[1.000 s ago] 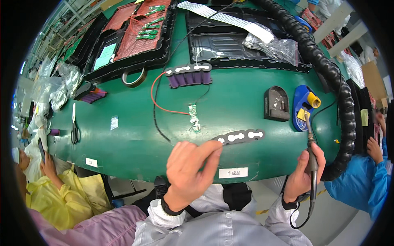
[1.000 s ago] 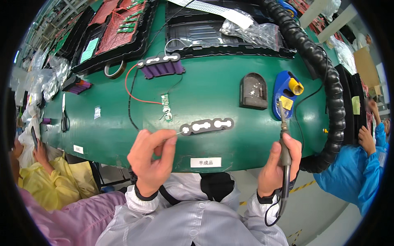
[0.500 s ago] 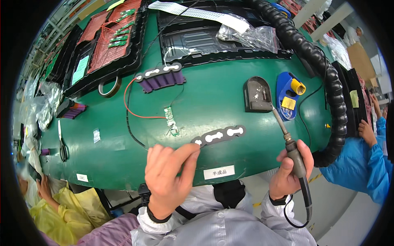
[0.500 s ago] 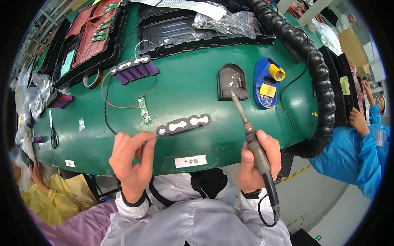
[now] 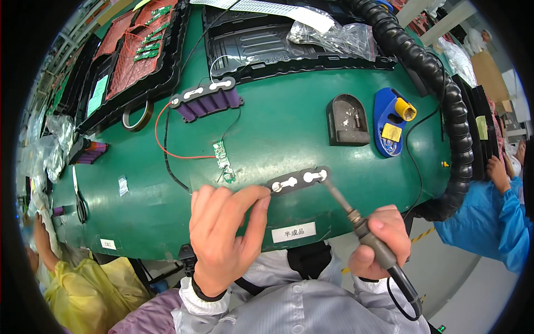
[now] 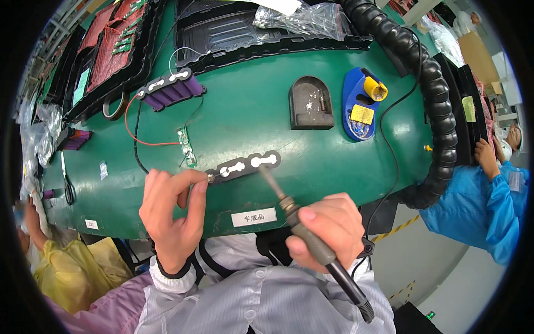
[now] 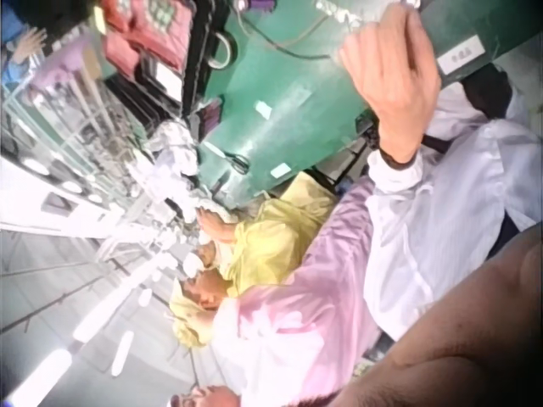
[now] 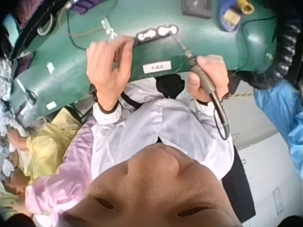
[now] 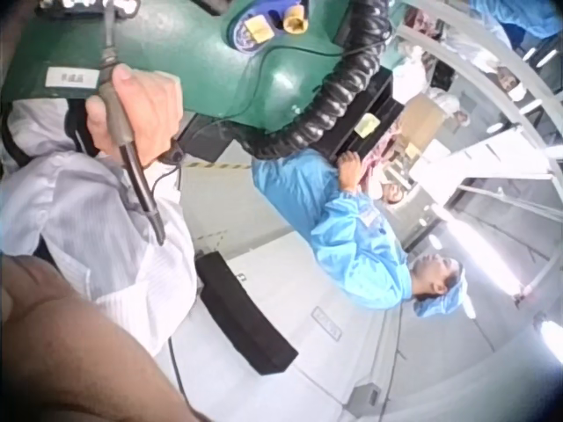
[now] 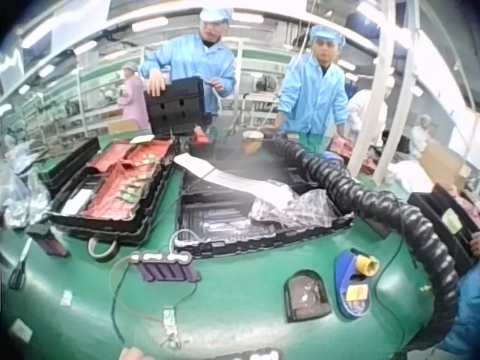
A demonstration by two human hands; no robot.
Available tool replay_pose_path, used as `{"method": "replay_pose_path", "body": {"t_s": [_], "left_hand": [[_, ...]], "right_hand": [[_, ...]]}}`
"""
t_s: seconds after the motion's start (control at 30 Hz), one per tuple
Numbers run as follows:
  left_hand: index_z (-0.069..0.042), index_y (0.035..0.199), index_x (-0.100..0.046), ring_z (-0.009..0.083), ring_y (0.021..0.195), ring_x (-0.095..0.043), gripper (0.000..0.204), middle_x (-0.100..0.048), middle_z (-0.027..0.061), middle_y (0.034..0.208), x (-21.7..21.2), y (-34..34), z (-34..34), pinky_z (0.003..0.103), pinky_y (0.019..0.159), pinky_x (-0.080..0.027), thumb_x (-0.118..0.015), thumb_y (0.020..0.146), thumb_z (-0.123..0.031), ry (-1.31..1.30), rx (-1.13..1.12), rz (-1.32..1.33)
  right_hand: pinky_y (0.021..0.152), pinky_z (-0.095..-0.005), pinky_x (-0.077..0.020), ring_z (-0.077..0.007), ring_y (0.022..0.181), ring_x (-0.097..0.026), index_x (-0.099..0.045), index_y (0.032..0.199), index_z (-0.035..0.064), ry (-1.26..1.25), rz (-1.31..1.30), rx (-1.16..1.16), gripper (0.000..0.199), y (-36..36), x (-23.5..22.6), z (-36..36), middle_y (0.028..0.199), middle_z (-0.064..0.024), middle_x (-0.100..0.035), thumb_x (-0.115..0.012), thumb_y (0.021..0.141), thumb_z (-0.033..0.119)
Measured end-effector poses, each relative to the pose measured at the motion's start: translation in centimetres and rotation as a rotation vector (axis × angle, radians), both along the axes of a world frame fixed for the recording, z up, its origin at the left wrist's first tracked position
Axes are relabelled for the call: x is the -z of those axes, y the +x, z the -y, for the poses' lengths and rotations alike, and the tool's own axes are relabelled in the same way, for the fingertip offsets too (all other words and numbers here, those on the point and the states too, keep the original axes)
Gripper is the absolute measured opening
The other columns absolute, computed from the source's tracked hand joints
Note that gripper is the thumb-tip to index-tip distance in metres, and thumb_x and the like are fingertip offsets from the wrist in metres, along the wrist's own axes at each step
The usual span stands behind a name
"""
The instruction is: Soldering wires to a battery pack assembly at a laboratory workstation.
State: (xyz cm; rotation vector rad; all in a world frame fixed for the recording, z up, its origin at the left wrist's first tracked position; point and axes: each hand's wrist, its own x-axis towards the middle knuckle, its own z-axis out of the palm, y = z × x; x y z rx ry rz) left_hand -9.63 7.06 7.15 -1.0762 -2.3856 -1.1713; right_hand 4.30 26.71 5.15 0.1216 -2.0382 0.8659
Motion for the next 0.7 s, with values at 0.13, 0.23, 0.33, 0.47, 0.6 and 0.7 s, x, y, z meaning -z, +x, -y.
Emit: {"method": "replay_pose_path", "body": {"t_s": [0.13,0.23,0.33,0.47,0.6,0.7], "left_hand": [[-0.006,0.095,-0.072,0.0211,0.063,-0.044,0.026,-0.056,0.001,0.073,0.2,0.2,-0.4,0.036,0.06,-0.03,-0.08,0.073,0.005,-0.01,0.006,-0.019],[-0.006,0.095,-0.071,0.0214,0.063,-0.044,0.026,-0.057,0.001,0.075,0.2,0.1,-0.5,0.036,0.06,-0.031,-0.08,0.073,0.005,-0.013,0.009,-0.025],[-0.006,0.095,-0.071,0.0214,0.063,-0.044,0.026,-0.058,0.0011,0.076,0.2,0.1,-0.5,0.036,0.06,-0.031,-0.08,0.074,0.005,-0.015,0.01,-0.018],[-0.006,0.096,-0.071,0.0212,0.063,-0.045,0.026,-0.059,0.0011,0.076,0.4,0.1,-0.6,0.036,0.059,-0.03,-0.08,0.074,0.004,-0.02,0.016,-0.023],[-0.006,0.097,-0.071,0.0211,0.064,-0.045,0.025,-0.057,0.0009,0.075,0.4,0.2,-0.6,0.036,0.06,-0.03,-0.08,0.075,0.004,-0.015,0.015,-0.014],[-0.006,0.097,-0.071,0.0211,0.064,-0.045,0.025,-0.056,0.001,0.074,0.5,0.2,-0.7,0.036,0.06,-0.03,-0.08,0.075,0.003,-0.012,0.016,-0.009]], "right_hand": [[0.058,-0.0337,-0.0502,-0.0221,0.064,-0.065,-0.068,0.11,0.0002,0.007,0.099,-0.074,0.036,-0.6,-0.3,0.7,0.077,-0.0095,-0.07,-0.083,0.085,0.021],[0.056,-0.033,-0.0496,-0.0216,0.061,-0.064,-0.068,0.108,0.0001,0.012,0.095,-0.066,0.034,-1.1,-0.3,0.9,0.073,-0.0084,-0.069,-0.083,0.085,0.019],[0.055,-0.0324,-0.0498,-0.0214,0.058,-0.064,-0.068,0.109,-0.0004,-0.007,0.071,-0.057,0.034,-1.5,-0.1,1.1,0.072,-0.0077,-0.068,-0.082,0.085,0.02],[0.055,-0.0322,-0.0503,-0.0214,0.058,-0.064,-0.068,0.11,-0.0007,-0.003,0.089,-0.076,0.034,-1.7,0.0,1.0,0.071,-0.0074,-0.068,-0.082,0.086,0.019],[0.055,-0.0325,-0.0511,-0.0216,0.059,-0.065,-0.067,0.112,-0.0005,-0.004,0.105,-0.082,0.035,-1.8,0.1,0.9,0.071,-0.0075,-0.068,-0.081,0.087,0.019],[0.055,-0.0325,-0.0515,-0.0216,0.059,-0.065,-0.066,0.113,-0.0003,-0.004,0.114,-0.086,0.034,-1.7,0.2,0.9,0.072,-0.0075,-0.068,-0.08,0.088,0.019]]}}
